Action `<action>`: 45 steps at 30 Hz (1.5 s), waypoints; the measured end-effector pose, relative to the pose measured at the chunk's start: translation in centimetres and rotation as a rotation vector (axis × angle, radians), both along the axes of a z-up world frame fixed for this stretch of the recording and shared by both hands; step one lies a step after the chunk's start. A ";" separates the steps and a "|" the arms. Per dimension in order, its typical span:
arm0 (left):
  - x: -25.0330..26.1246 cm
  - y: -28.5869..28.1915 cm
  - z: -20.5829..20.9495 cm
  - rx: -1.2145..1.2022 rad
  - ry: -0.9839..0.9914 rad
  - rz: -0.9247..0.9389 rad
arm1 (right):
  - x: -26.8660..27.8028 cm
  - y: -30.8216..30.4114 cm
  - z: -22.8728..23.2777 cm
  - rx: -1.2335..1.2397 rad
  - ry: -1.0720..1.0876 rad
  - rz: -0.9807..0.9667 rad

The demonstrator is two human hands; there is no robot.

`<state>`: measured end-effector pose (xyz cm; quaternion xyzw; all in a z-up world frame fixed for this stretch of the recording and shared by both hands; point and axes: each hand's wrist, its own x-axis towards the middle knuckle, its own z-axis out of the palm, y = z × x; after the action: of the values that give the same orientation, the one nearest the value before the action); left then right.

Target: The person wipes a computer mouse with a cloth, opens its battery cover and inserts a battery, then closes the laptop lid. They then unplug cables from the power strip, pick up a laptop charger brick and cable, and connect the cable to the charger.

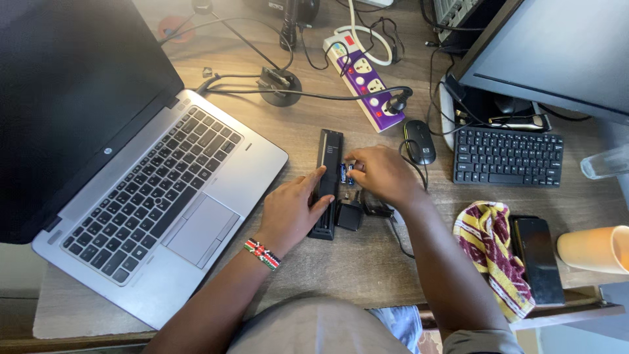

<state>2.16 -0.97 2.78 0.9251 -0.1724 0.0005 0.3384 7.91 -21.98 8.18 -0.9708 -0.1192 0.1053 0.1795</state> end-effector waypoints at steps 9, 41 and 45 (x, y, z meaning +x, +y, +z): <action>-0.3 0.0 0.0 -0.097 -0.093 0.032 | -0.4 0.8 -0.8 -0.076 -0.071 0.012; -3.7 6.7 8.7 0.254 0.160 -0.342 | -11.7 6.5 -0.9 0.626 -0.063 0.341; -4.4 7.1 11.2 0.250 0.130 -0.311 | -11.7 6.4 -1.3 0.673 -0.165 0.395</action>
<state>-2.20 6.13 14.00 0.9203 -0.2896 -0.1326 0.2273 -3.82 -15.55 6.88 -0.8214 -0.3454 0.0144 0.4537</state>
